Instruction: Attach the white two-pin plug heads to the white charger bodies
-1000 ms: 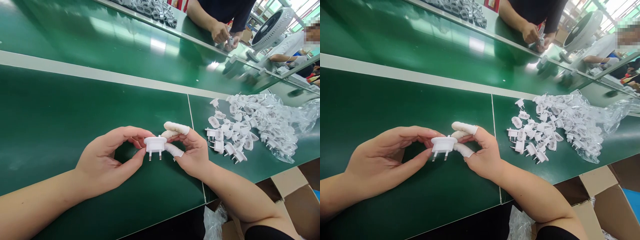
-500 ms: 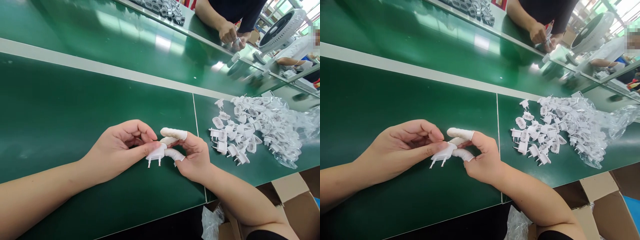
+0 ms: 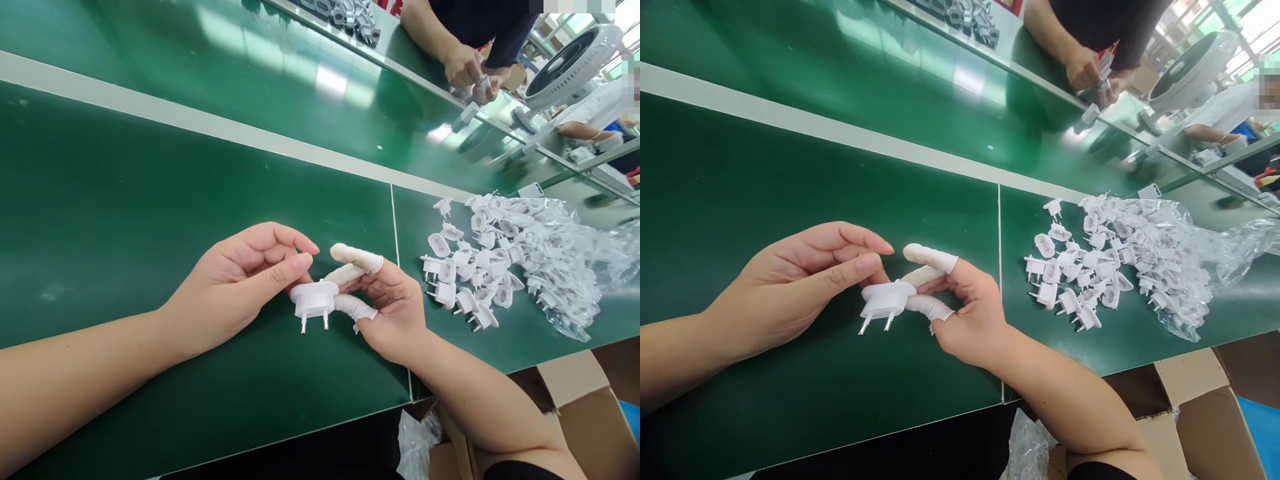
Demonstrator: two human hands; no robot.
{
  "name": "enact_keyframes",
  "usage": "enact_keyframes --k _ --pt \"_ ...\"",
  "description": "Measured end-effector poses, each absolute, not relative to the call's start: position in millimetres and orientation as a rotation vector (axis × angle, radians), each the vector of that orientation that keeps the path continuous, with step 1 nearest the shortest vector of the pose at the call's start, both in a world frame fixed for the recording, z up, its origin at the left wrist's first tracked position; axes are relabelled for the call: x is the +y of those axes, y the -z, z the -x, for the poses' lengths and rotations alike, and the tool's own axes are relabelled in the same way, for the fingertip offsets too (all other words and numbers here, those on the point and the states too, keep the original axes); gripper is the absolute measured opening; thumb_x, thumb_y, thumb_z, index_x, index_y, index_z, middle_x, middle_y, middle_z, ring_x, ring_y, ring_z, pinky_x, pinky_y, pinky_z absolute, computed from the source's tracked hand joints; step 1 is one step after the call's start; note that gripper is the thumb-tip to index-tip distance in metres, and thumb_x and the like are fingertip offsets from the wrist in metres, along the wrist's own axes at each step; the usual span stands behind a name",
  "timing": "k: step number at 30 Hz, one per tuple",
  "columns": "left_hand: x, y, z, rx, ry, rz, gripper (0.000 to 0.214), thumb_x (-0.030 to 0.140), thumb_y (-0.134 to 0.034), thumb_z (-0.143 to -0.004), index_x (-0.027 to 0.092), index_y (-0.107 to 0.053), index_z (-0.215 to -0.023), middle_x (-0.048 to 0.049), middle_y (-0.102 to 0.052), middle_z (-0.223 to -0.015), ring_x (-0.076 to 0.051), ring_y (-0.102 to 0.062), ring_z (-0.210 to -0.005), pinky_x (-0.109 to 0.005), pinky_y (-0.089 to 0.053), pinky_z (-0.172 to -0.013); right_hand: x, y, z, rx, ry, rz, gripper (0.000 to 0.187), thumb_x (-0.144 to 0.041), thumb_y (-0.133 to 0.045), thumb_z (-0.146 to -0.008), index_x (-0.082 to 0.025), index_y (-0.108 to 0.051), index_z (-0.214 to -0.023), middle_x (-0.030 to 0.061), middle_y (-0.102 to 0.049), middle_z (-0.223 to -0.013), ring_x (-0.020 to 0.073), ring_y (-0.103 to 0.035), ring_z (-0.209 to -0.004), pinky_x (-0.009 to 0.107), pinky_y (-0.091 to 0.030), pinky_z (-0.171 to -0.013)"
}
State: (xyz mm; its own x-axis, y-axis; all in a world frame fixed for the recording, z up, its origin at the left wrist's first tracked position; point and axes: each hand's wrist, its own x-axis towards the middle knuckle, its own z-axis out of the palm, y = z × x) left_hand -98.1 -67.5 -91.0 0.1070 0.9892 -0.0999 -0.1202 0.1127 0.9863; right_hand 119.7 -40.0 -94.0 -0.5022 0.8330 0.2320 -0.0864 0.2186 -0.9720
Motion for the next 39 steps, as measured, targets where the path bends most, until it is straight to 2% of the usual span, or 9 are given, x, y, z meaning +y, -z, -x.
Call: enact_keyframes --k 6,10,14,24,28,32,36,39 --pt "-71 93 96 0.997 -1.153 -1.212 0.020 0.018 -0.077 -0.091 0.025 -0.071 -0.109 0.0046 -0.074 -0.075 -0.010 -0.069 -0.062 -0.014 -0.056 -0.060 -43 91 -120 -1.710 -1.392 0.760 0.051 -0.010 -0.076 -0.090 -0.025 -0.067 -0.138 0.0025 -0.082 -0.100 0.0166 -0.078 -0.087 0.036 -0.071 -0.086" --pt "-70 89 93 0.991 -1.106 -1.196 0.023 0.022 -0.081 -0.086 0.022 -0.066 -0.104 0.0045 -0.068 -0.068 -0.013 -0.066 -0.056 -0.020 -0.056 -0.053 -49 91 -117 -1.708 -1.426 0.794 0.050 -0.012 -0.076 -0.090 -0.023 -0.066 -0.138 0.0035 -0.082 -0.099 0.0174 -0.079 -0.086 0.035 -0.071 -0.084" --pt "-66 86 93 1.014 -0.974 -1.090 0.029 0.027 -0.087 -0.081 0.023 -0.065 -0.100 0.0064 -0.067 -0.063 -0.011 -0.064 -0.054 -0.018 -0.054 -0.052 -51 90 -116 -1.670 -1.510 0.797 0.056 -0.010 -0.078 -0.088 -0.025 -0.063 -0.140 0.0024 -0.082 -0.097 0.0186 -0.080 -0.087 0.037 -0.071 -0.086" --pt "-60 89 107 0.879 -0.876 -1.127 0.038 0.029 -0.082 -0.089 0.028 -0.070 -0.125 -0.0009 -0.077 -0.085 -0.017 -0.075 -0.072 -0.023 -0.061 -0.066 -39 89 -124 -1.644 -1.579 0.852 0.058 -0.019 -0.079 -0.090 -0.028 -0.058 -0.144 0.0023 -0.083 -0.100 0.0204 -0.081 -0.088 0.041 -0.071 -0.088" --pt "-65 85 103 0.967 -0.909 -1.122 0.028 0.029 -0.081 -0.089 0.028 -0.073 -0.115 0.0014 -0.075 -0.082 -0.015 -0.073 -0.070 -0.023 -0.060 -0.067 -42 88 -123 -1.636 -1.567 0.870 0.059 -0.019 -0.082 -0.088 -0.028 -0.060 -0.142 0.0018 -0.083 -0.099 0.0207 -0.081 -0.088 0.042 -0.071 -0.089" --pt "-69 82 94 1.077 -0.904 -1.074 0.021 0.031 -0.083 -0.086 0.025 -0.069 -0.101 0.0040 -0.070 -0.072 -0.013 -0.067 -0.061 -0.019 -0.055 -0.057 -49 90 -118 -1.597 -1.593 0.920 0.063 -0.021 -0.088 -0.084 -0.027 -0.061 -0.140 0.0015 -0.082 -0.097 0.0212 -0.081 -0.087 0.041 -0.072 -0.088" --pt "-67 83 91 1.176 -0.946 -1.090 0.019 0.039 -0.077 -0.092 0.025 -0.069 -0.103 0.0050 -0.067 -0.065 -0.012 -0.061 -0.055 -0.018 -0.050 -0.054 -47 92 -116 -1.584 -1.624 0.894 0.063 -0.024 -0.090 -0.082 -0.027 -0.061 -0.138 0.0012 -0.082 -0.096 0.0213 -0.082 -0.087 0.040 -0.072 -0.088" --pt "-63 86 95 1.149 -0.977 -1.094 0.019 0.043 -0.068 -0.100 0.027 -0.068 -0.109 0.0039 -0.070 -0.067 -0.013 -0.064 -0.057 -0.020 -0.053 -0.058 -42 92 -117 -1.550 -1.648 0.862 0.062 -0.025 -0.091 -0.082 -0.028 -0.061 -0.136 0.0012 -0.083 -0.097 0.0210 -0.082 -0.086 0.040 -0.072 -0.086"
